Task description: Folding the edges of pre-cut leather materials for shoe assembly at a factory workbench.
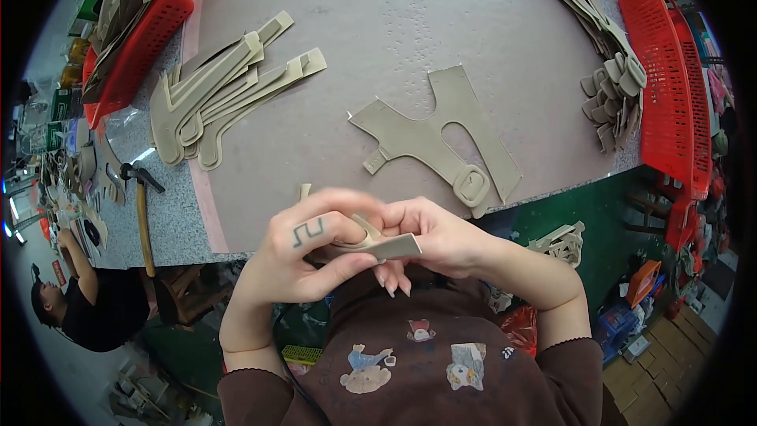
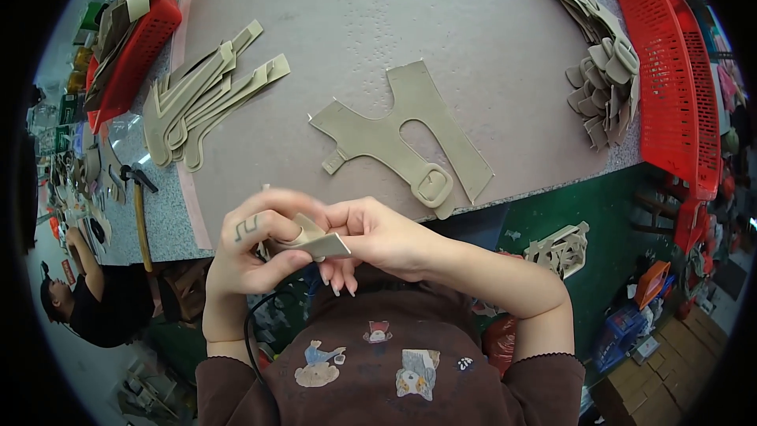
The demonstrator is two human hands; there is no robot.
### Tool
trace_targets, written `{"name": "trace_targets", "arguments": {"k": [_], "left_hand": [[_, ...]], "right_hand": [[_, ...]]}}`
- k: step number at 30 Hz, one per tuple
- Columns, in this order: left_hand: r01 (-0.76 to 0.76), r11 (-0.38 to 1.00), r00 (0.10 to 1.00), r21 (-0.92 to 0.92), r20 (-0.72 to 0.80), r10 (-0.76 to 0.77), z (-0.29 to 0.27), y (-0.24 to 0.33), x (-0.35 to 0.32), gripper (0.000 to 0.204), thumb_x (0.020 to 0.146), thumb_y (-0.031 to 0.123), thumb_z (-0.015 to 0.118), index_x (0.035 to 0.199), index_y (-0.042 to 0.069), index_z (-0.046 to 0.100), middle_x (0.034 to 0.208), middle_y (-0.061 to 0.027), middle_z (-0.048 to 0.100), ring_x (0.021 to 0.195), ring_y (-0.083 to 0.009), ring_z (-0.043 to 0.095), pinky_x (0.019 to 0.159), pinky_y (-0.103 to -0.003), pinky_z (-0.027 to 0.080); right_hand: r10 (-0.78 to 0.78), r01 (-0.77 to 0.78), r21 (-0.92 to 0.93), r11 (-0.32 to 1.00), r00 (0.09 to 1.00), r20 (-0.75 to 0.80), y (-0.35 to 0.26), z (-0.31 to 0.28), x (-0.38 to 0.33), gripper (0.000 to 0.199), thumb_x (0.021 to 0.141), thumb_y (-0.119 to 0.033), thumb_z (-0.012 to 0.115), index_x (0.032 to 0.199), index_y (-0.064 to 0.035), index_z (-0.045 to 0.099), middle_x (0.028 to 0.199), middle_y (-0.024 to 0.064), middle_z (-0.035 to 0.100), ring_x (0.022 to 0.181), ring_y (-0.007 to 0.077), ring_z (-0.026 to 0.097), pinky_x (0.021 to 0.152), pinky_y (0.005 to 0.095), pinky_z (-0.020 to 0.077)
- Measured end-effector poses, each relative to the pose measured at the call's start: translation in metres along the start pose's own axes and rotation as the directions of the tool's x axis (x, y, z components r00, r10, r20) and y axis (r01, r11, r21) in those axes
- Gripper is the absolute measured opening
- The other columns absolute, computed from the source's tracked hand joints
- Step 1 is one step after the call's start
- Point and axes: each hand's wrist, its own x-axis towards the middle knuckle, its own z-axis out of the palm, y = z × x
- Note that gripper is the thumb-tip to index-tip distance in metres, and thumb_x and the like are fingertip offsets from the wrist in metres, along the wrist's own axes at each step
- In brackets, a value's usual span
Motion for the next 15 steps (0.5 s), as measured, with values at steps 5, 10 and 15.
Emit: {"name": "trace_targets", "arguments": {"k": [5, 10, 15], "left_hand": [[0.082, 0.996, 0.992, 0.026, -0.100, -0.079, -0.008, 0.013, -0.005, 0.012, 0.081, 0.006, 0.080, 0.084, 0.001, 0.070, 0.084, -0.0038, 0.071, 0.062, -0.0109, 0.052, 0.058, -0.023, 0.041], [0.231, 0.920, 0.959, 0.316, -0.234, -0.160, -0.021, 0.008, 0.006, 0.010, 0.082, 0.005, 0.079, 0.083, 0.002, 0.069, 0.081, -0.0037, 0.071, 0.061, -0.0105, 0.052, 0.059, -0.023, 0.042], [0.297, 0.920, 0.952, 0.256, -0.158, -0.263, -0.010, -0.017, 0.021, 0.008, 0.083, 0.005, 0.077, 0.085, 0.001, 0.070, 0.079, -0.0028, 0.072, 0.061, -0.0098, 0.054, 0.060, -0.023, 0.044]], "right_hand": [[-0.514, 0.318, -0.931, -0.176, 0.777, 0.363, -0.005, -0.021, 0.007, 0.020, 0.088, -0.009, 0.069, 0.108, -0.0029, 0.070, 0.110, 0.0073, 0.070, 0.089, 0.0207, 0.062, 0.079, 0.0310, 0.0513], [-0.461, 0.140, -0.837, -0.529, 0.781, 0.422, -0.018, -0.040, 0.022, 0.026, 0.084, -0.009, 0.067, 0.110, -0.0031, 0.071, 0.126, 0.0091, 0.063, 0.098, 0.0227, 0.059, 0.087, 0.0333, 0.0494], [-0.480, 0.045, -0.845, -0.533, 0.806, 0.346, -0.013, -0.040, 0.019, 0.029, 0.084, -0.008, 0.066, 0.112, -0.0016, 0.071, 0.130, 0.0102, 0.062, 0.100, 0.0230, 0.059, 0.089, 0.0344, 0.0494]]}}
